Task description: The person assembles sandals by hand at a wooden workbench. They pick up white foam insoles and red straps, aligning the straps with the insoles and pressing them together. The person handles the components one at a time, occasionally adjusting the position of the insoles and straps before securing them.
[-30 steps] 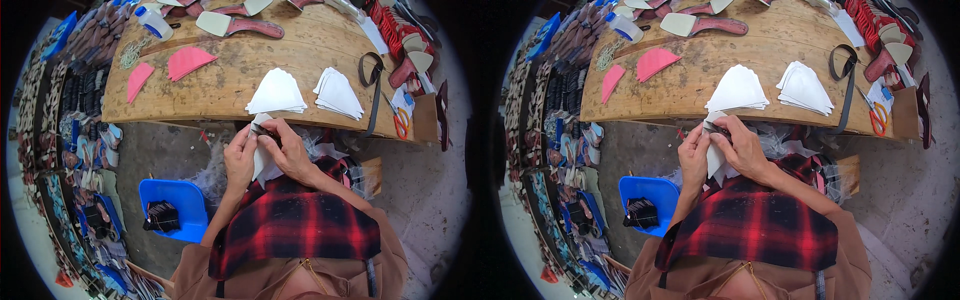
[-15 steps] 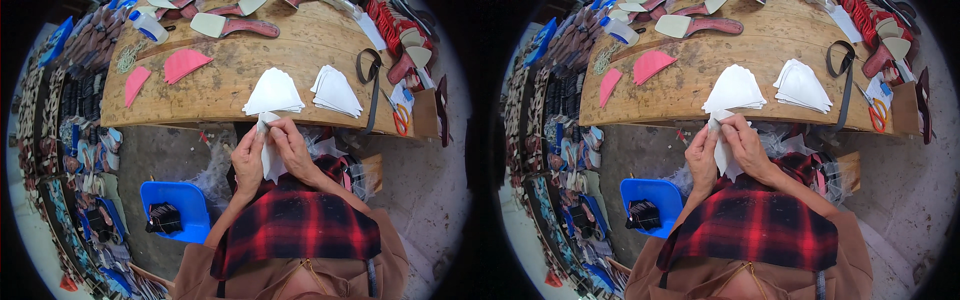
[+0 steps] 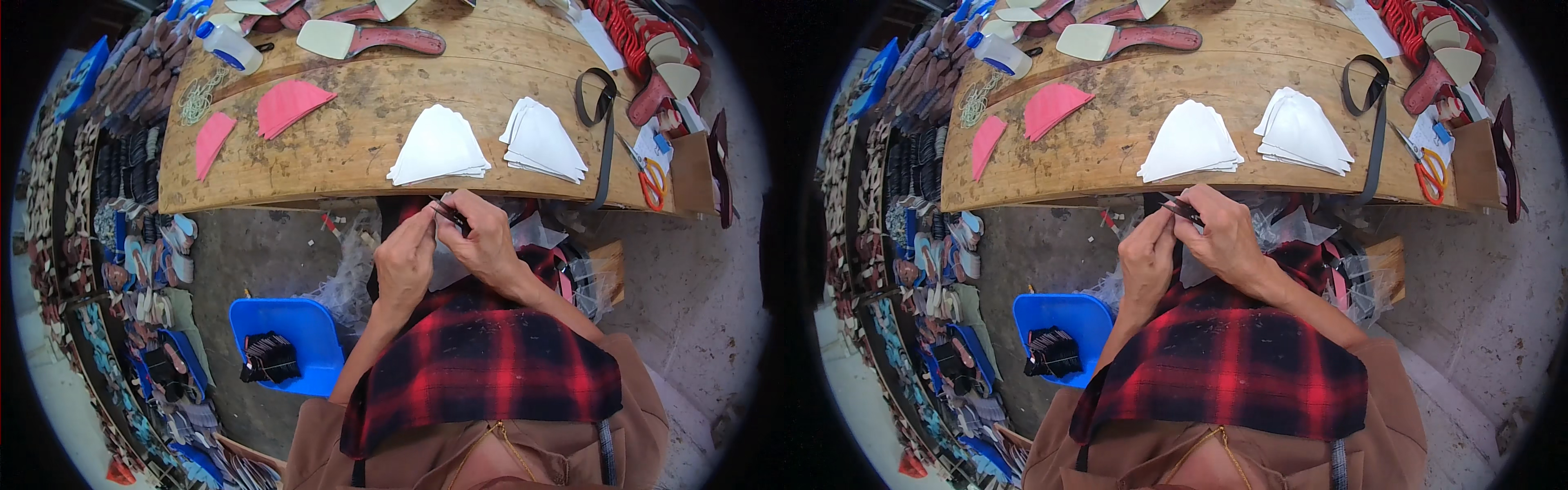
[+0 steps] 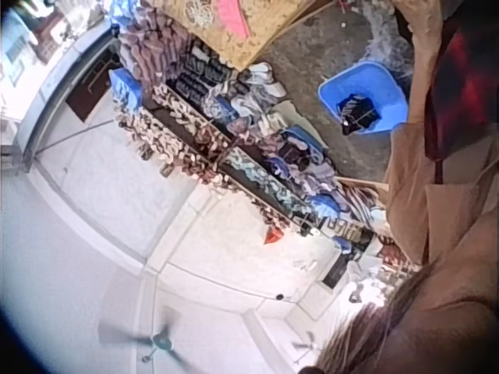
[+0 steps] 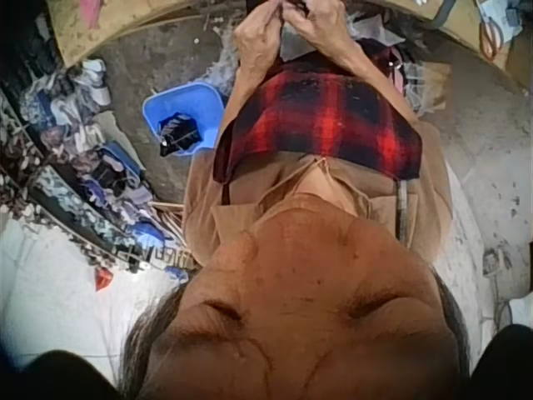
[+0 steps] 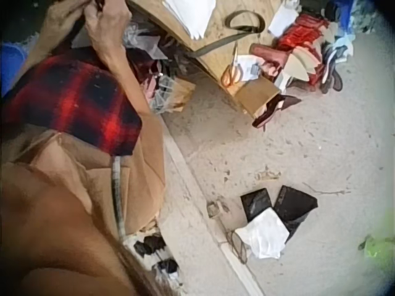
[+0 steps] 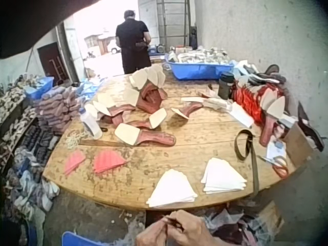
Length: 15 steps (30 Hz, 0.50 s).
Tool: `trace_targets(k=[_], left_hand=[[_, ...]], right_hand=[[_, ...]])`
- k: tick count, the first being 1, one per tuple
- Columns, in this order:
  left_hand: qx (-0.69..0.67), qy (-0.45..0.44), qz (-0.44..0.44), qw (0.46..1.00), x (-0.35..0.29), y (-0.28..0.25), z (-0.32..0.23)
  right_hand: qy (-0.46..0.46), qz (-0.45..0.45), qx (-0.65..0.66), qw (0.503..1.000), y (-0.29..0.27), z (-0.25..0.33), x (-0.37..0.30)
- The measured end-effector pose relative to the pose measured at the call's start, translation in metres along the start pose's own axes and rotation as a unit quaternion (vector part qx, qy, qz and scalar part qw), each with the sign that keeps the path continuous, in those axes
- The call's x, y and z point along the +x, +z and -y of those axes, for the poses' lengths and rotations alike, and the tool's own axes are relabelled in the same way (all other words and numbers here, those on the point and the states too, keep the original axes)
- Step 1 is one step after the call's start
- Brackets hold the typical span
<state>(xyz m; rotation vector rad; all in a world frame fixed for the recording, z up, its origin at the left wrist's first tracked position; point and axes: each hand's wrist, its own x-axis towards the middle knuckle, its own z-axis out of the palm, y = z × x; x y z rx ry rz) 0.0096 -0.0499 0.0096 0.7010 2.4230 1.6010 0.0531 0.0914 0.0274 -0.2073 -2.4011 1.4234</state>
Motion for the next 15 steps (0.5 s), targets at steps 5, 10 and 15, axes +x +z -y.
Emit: trace_targets(k=[5, 10, 15], left_hand=[[-0.388, -0.196, 0.029, 0.9, 0.003, 0.004, 0.002], [-0.366, -0.208, 0.012, 0.907, 0.017, 0.005, 0.011], [-0.467, -0.218, -0.065, 0.855, 0.029, 0.013, 0.027]], right_hand=[[0.027, 0.006, 0.069, 0.997, 0.001, -0.01, -0.004], [-0.093, 0.036, 0.025, 0.995, 0.007, -0.016, -0.011], [-0.014, 0.057, 0.081, 0.995, 0.003, -0.029, -0.024]])
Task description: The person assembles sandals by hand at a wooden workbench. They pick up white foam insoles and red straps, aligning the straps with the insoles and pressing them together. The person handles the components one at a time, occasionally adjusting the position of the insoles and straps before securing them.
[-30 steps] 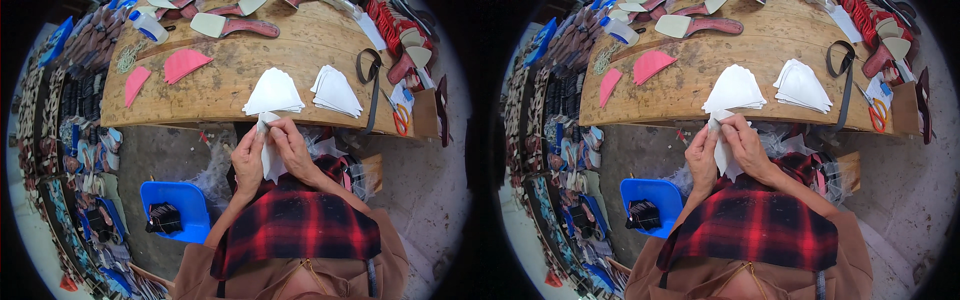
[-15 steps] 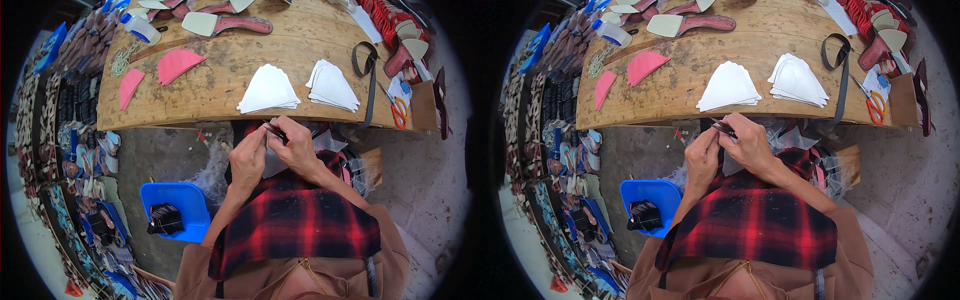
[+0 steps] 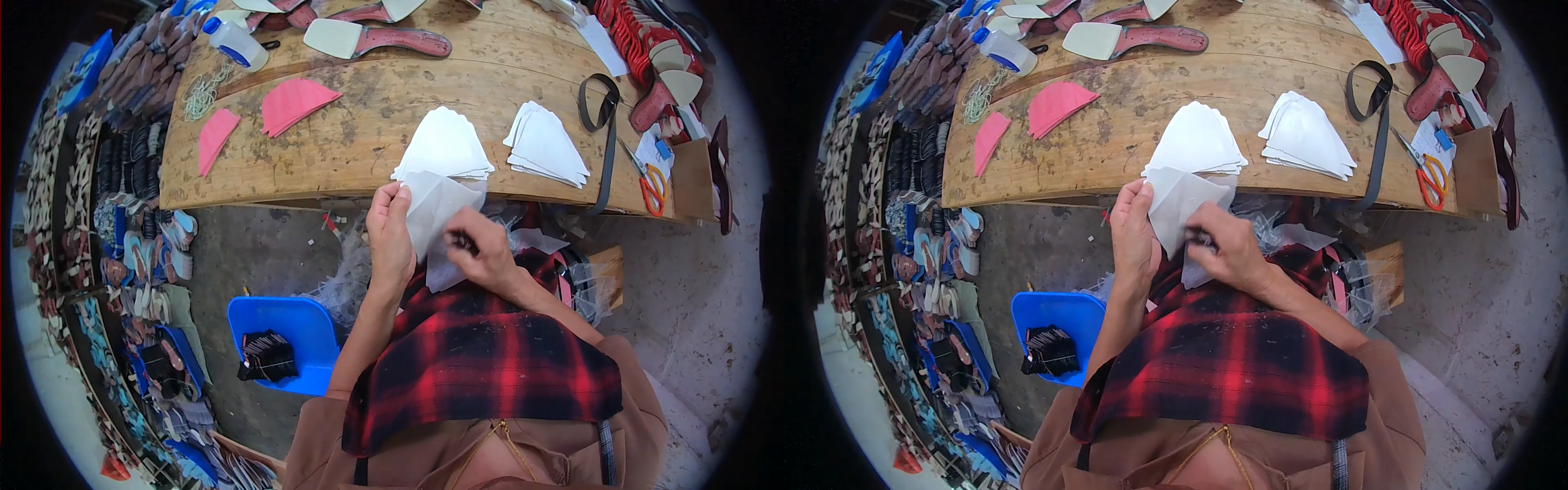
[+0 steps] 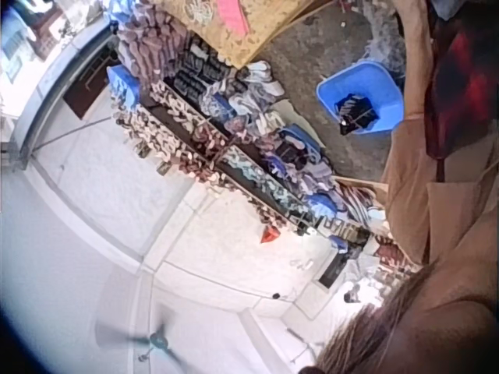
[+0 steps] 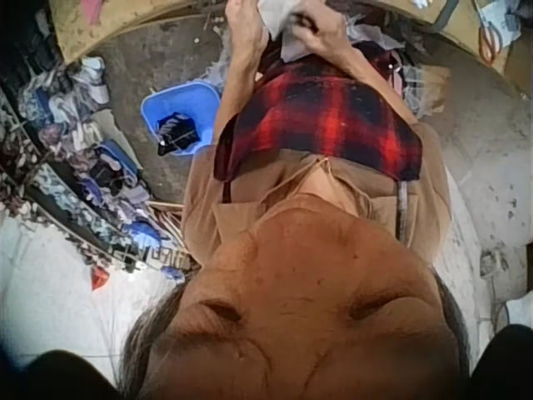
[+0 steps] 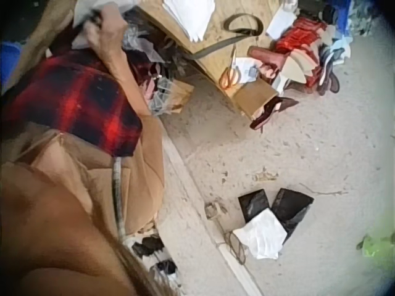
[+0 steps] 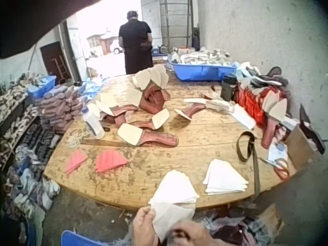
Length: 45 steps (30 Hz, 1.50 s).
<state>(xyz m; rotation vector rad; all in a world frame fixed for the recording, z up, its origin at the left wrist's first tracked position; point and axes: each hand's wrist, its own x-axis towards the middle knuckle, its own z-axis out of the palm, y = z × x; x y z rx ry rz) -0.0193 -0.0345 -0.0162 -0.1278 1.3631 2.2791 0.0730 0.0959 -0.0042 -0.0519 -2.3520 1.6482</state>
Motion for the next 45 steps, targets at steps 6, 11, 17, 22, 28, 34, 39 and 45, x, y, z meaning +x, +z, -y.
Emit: trace_targets(k=[6, 11, 17, 22, 28, 34, 39, 45], left_hand=[[0.236, 0.066, 0.059, 0.968, -0.019, 0.025, -0.005], [0.242, 0.191, -0.086, 0.947, 0.004, 0.009, -0.019], [0.056, 0.259, -0.151, 0.952, 0.028, -0.026, -0.095], [0.097, 0.133, -0.026, 0.986, 0.018, 0.001, -0.057], [0.2, 0.077, 0.07, 0.974, 0.009, 0.054, -0.008], [0.195, 0.117, -0.01, 0.974, 0.019, -0.004, -0.044], [0.482, 0.082, -0.016, 0.872, -0.013, -0.119, -0.015], [0.914, -0.042, 0.196, 0.352, -0.083, -0.315, 0.049]], right_hand=[[0.306, -0.044, 0.217, 0.926, -0.015, 0.016, 0.03], [0.209, -0.048, 0.097, 0.972, -0.013, 0.015, 0.009], [0.344, -0.2, -0.141, 0.907, -0.097, -0.048, -0.111], [0.347, -0.04, -0.407, 0.844, -0.154, -0.033, -0.14], [0.219, -0.067, 0.037, 0.973, -0.104, 0.03, -0.017], [0.066, -0.072, 0.049, 0.994, -0.043, 0.011, 0.074], [0.062, -0.143, -0.236, 0.959, -0.044, -0.025, 0.094], [0.082, -0.284, -0.175, 0.939, -0.13, -0.034, 0.019]])
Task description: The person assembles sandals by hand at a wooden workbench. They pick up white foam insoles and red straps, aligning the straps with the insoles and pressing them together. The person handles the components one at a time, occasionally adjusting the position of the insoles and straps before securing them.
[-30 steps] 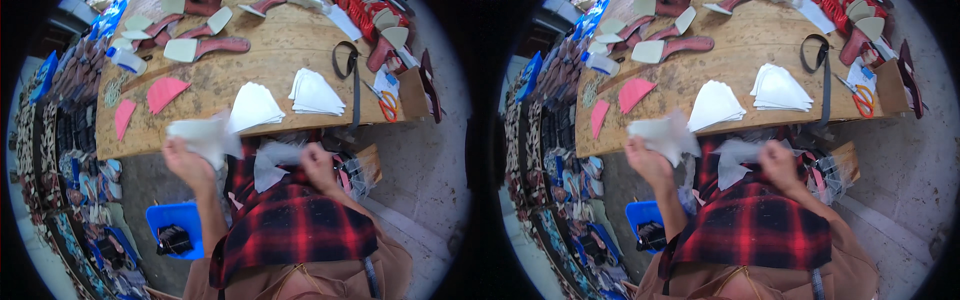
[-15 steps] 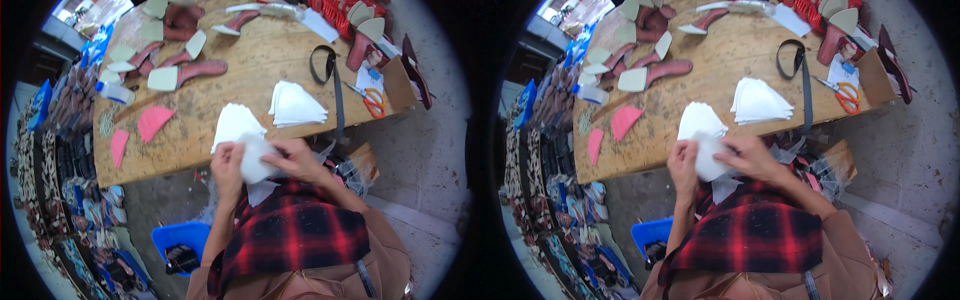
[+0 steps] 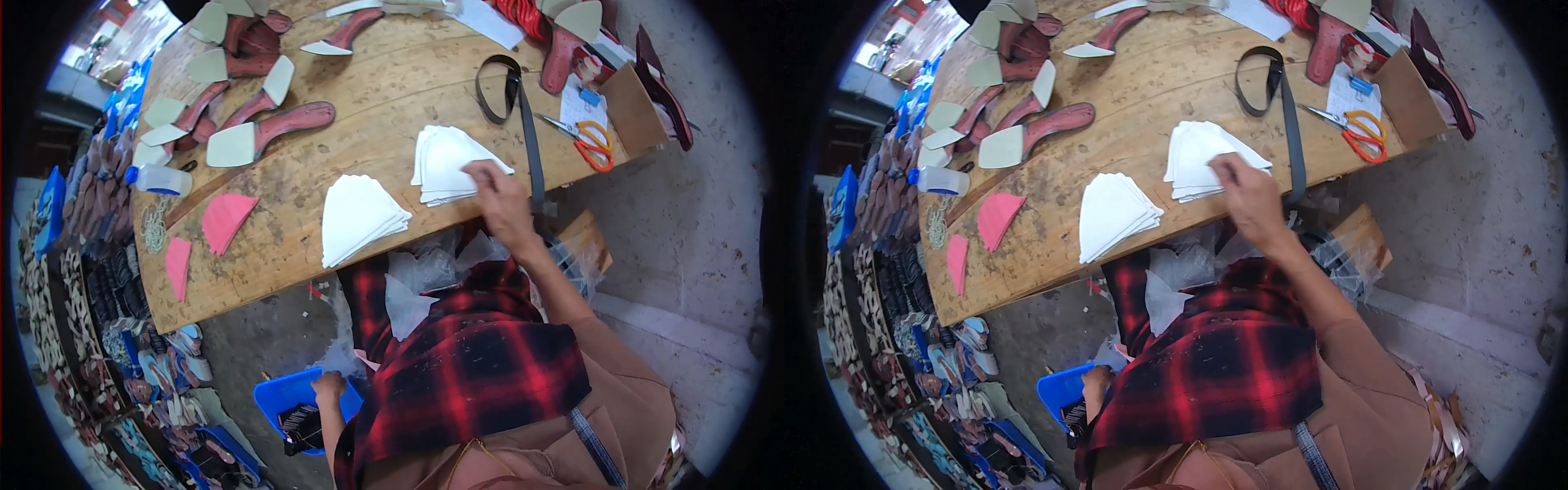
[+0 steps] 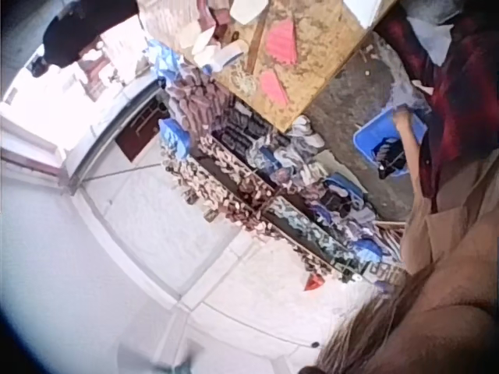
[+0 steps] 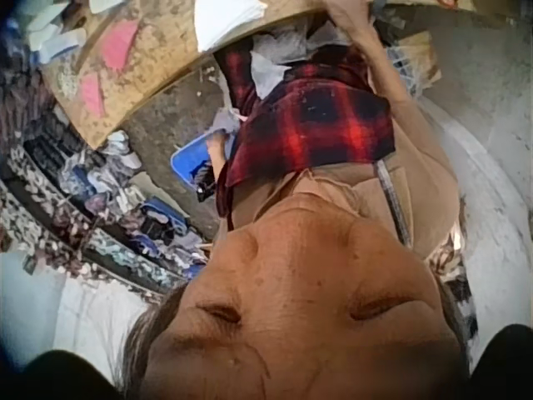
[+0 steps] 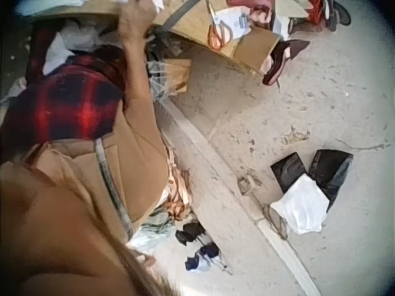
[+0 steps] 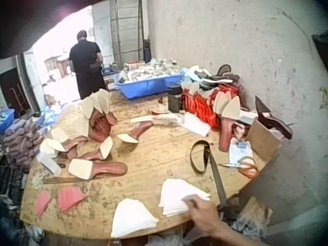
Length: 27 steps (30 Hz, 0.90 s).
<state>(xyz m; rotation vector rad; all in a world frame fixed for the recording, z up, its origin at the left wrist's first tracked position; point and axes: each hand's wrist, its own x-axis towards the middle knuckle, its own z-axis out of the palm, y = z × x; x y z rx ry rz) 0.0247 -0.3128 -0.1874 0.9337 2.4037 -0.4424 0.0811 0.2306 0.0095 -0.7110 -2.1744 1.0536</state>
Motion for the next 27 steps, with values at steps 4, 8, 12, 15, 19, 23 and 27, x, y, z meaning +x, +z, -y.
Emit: trace_targets(k=[4, 8, 12, 15, 19, 23, 27], left_hand=[[-0.16, -0.048, 0.037, 0.985, 0.036, -0.141, -0.046], [-0.485, 0.117, -0.068, 0.864, 0.064, -0.265, -0.13], [-0.427, 0.292, -0.195, 0.834, 0.085, -0.27, -0.193], [-0.382, 0.305, 0.019, 0.873, 0.099, -0.24, -0.176], [-0.519, 0.207, 0.051, 0.828, 0.072, -0.21, -0.11], [-0.315, 0.0, 0.038, 0.948, 0.025, -0.119, 0.013], [-0.106, -0.094, 0.035, 0.989, 0.016, -0.148, 0.017]], right_hand=[[0.058, 0.119, -0.018, 0.991, -0.053, -0.014, -0.043], [-0.002, 0.175, -0.045, 0.984, -0.042, -0.029, -0.079], [0.021, 0.251, -0.172, 0.952, -0.032, -0.056, -0.101], [0.061, 0.289, -0.206, 0.933, -0.047, -0.086, -0.121], [0.128, 0.246, -0.283, 0.918, -0.092, -0.127, -0.143], [0.163, 0.206, -0.39, 0.882, -0.13, -0.117, -0.134], [0.128, 0.165, -0.365, 0.907, -0.14, -0.06, -0.092]])
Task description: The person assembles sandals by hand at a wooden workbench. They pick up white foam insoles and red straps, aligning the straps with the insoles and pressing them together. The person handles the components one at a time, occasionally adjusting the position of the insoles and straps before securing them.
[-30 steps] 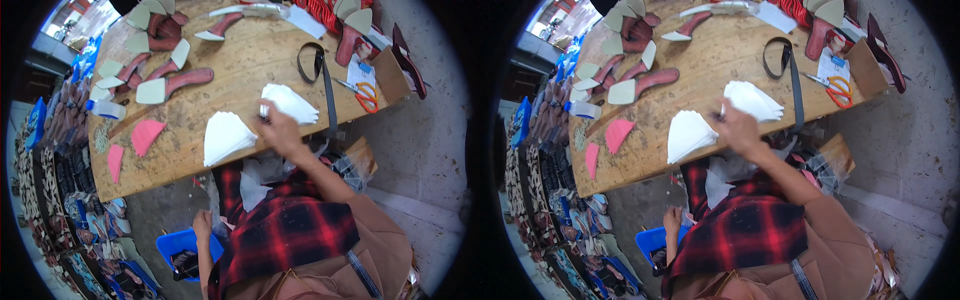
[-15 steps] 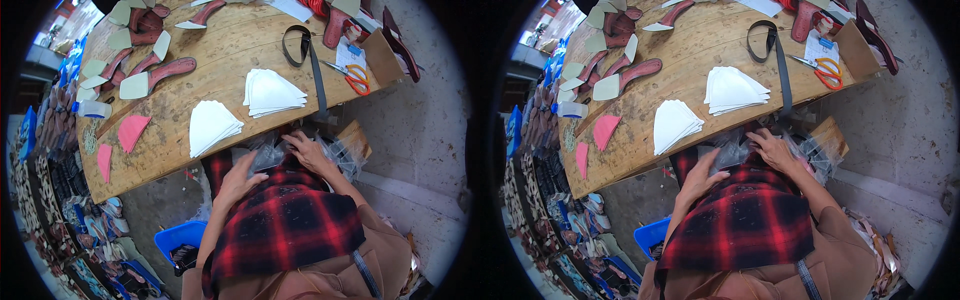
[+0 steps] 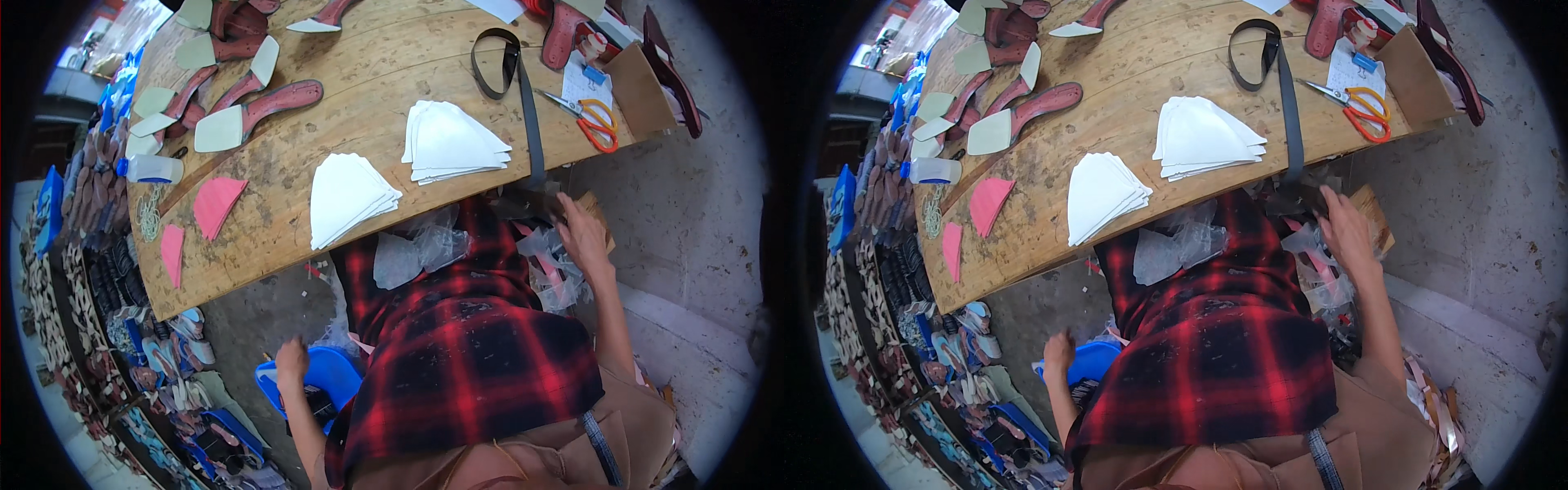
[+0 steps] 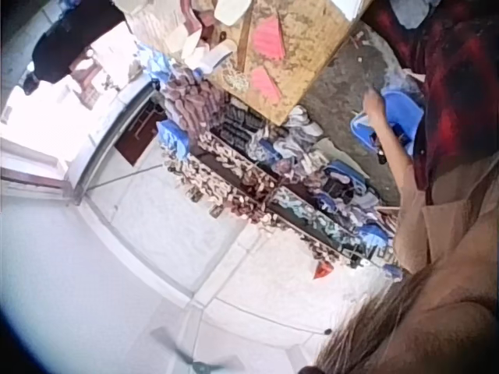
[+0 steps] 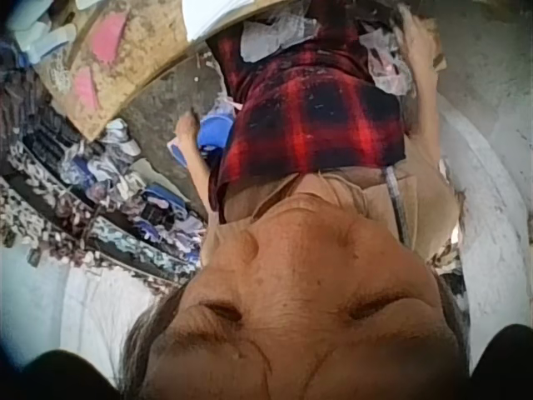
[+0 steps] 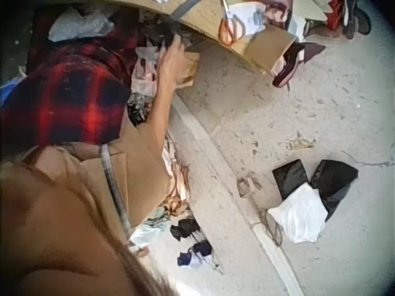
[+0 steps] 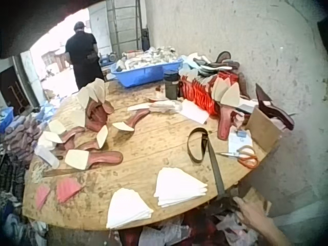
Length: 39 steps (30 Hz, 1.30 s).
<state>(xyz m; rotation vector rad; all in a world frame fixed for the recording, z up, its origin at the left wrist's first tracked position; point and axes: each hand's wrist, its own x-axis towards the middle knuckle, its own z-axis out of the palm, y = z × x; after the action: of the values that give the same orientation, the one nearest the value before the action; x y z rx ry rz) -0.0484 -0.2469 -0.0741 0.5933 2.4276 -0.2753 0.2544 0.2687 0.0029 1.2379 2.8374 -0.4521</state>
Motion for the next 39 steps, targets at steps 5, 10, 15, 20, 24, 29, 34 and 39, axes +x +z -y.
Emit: trace_targets(k=[5, 10, 15, 20, 24, 29, 34, 39], left_hand=[[-0.335, 0.373, -0.012, 0.865, 0.017, -0.073, -0.19], [-0.217, 0.419, -0.135, 0.871, 0.072, -0.031, -0.288], [-0.229, 0.441, -0.07, 0.865, 0.092, -0.018, -0.246], [-0.447, 0.235, 0.012, 0.863, 0.035, -0.032, -0.131], [0.007, 0.028, -0.034, 0.999, 0.022, 0.04, 0.015], [-0.191, 0.094, -0.177, 0.961, -0.012, -0.119, -0.049], [-0.213, 0.243, -0.42, 0.848, 0.077, -0.172, -0.146], [-0.175, 0.184, -0.43, 0.867, 0.103, -0.165, -0.168]], right_hand=[[-0.072, -0.079, 0.137, 0.985, -0.018, 0.056, 0.031], [-0.162, -0.123, 0.17, 0.964, -0.019, 0.074, 0.034], [-0.071, -0.098, 0.265, 0.957, -0.022, 0.069, 0.038], [-0.025, -0.11, 0.326, 0.939, -0.041, 0.059, 0.077], [-0.106, -0.13, 0.369, 0.914, -0.042, 0.076, 0.162], [-0.183, -0.204, 0.238, 0.932, -0.066, 0.129, 0.293], [-0.143, -0.246, 0.1, 0.953, -0.052, 0.154, 0.436], [-0.182, -0.253, 0.013, 0.95, -0.028, 0.142, 0.51]])
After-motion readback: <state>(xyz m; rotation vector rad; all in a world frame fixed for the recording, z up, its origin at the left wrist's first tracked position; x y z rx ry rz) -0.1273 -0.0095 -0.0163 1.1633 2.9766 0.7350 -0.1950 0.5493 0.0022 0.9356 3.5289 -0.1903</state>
